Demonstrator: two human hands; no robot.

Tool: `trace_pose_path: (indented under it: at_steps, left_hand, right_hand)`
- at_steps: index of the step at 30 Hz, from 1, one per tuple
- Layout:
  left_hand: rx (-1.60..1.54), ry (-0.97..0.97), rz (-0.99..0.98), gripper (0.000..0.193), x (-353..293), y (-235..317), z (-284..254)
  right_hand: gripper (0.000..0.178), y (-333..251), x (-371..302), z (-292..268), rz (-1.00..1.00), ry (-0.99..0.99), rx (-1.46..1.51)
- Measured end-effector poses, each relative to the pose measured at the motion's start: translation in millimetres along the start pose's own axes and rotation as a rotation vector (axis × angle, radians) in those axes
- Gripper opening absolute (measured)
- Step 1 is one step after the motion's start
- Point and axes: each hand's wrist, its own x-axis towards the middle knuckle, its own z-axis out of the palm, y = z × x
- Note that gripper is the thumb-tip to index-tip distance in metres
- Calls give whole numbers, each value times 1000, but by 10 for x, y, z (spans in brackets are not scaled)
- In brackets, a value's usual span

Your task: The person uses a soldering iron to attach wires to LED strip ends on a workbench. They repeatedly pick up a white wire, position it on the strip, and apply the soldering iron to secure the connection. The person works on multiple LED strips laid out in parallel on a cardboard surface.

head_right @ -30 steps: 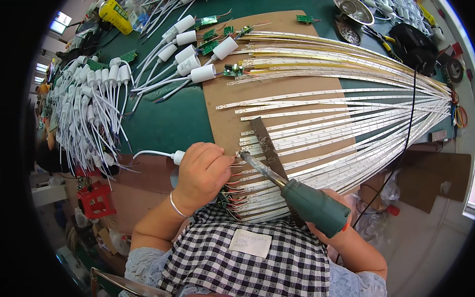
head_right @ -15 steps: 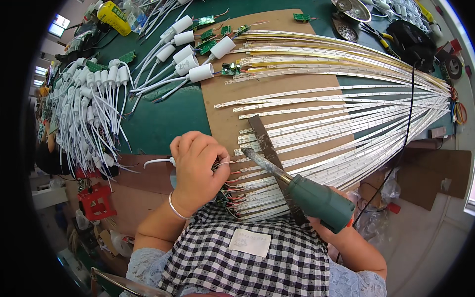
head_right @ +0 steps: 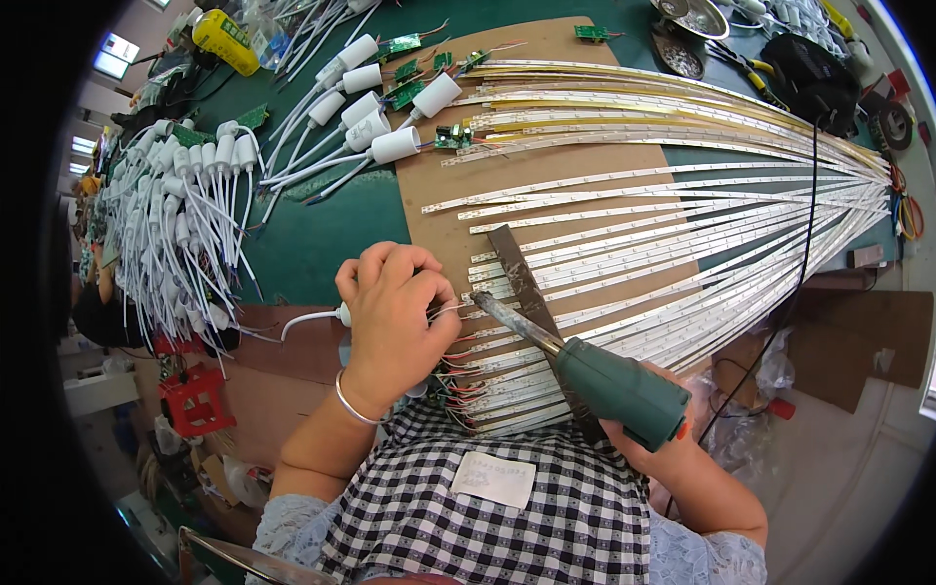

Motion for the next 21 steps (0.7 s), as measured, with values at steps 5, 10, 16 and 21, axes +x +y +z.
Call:
trace_pose_path:
  at_steps: [5,10,16,21]
  left_hand:
    - [1,-20,-2,10,-4,9,-9]
    - [-4,-35,-5,10,-3,10,-19]
    - [-9,-42,-8,10,-9,1,-14]
    - [-17,-45,-5,11,-3,-1,-13]
  right_hand:
    - [25,-40,41,3,33,-16,83]
    - [26,-21,51,14,23,-31,89]
    - [26,0,77,10,-1,-67,73]
    - [26,-12,77,-12,8,-86,32]
